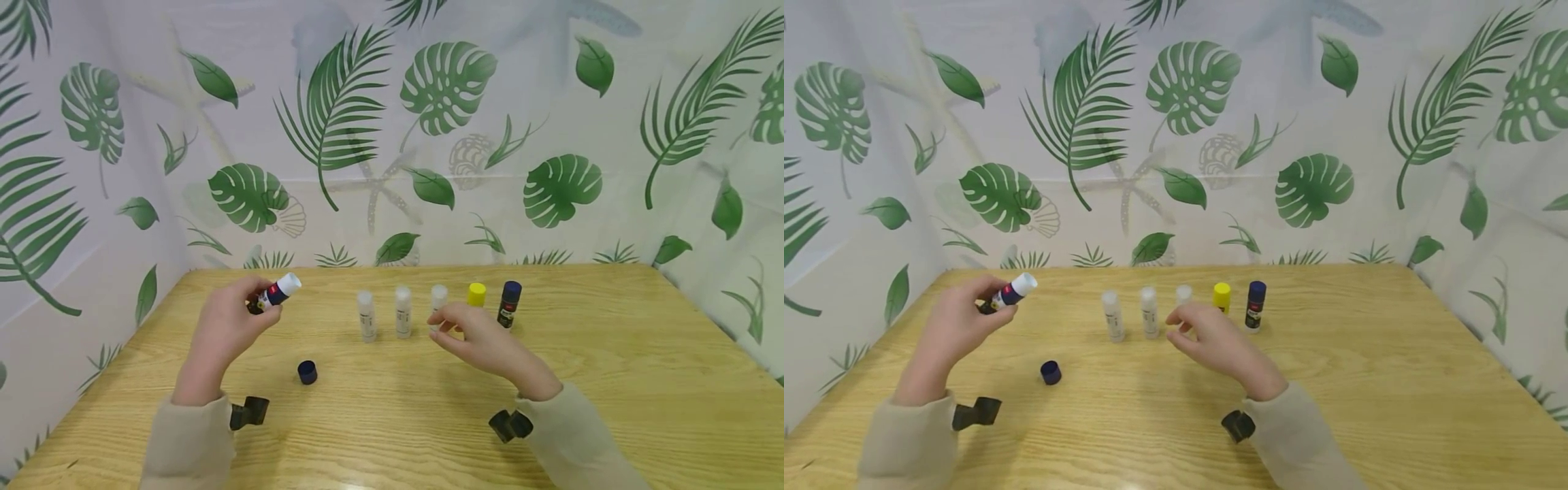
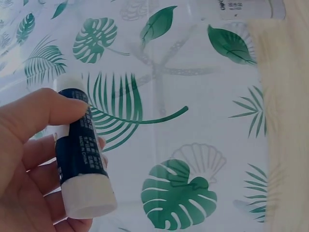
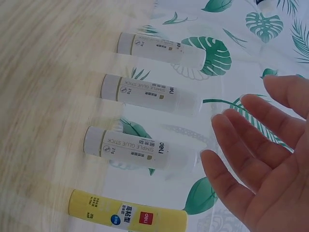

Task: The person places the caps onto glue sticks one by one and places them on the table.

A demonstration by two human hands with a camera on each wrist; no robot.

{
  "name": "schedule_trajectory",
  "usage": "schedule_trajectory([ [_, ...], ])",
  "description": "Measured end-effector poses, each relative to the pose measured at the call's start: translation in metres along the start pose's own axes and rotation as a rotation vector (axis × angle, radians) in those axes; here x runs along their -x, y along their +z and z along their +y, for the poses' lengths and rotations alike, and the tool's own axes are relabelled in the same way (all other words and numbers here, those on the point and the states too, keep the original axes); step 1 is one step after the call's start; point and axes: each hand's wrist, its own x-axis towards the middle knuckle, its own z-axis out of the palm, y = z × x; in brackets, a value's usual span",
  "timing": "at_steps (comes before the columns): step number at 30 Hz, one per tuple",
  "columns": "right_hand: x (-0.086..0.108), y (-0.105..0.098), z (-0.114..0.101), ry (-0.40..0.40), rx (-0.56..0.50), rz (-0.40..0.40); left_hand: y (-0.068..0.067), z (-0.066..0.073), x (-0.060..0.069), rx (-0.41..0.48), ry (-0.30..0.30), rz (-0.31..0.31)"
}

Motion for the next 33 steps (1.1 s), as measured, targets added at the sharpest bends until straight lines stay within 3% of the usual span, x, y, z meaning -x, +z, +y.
schedule_trajectory([
  [9,-0.012,0.007,-0.01,-0.064,-0.042,-0.014,-0.022,0.0,0.008,-0.047,0.035,0.068],
  [17,-0.041,0.022,-0.042,-0.126,-0.094,0.019,-0.027,-0.005,0.011,-0.075,0.058,0.118],
  [25,-0.068,0.043,-0.072,-0.159,-0.207,0.011,-0.031,-0.007,0.012,-0.069,0.037,0.104],
  [29,-0.076,0.054,-0.078,-0.182,-0.203,-0.002,-0.03,-0.008,0.01,-0.079,0.043,0.082],
  [33,-0.082,0.069,-0.08,-0.203,-0.158,-0.084,-0.031,-0.009,0.009,-0.085,0.047,0.072],
])
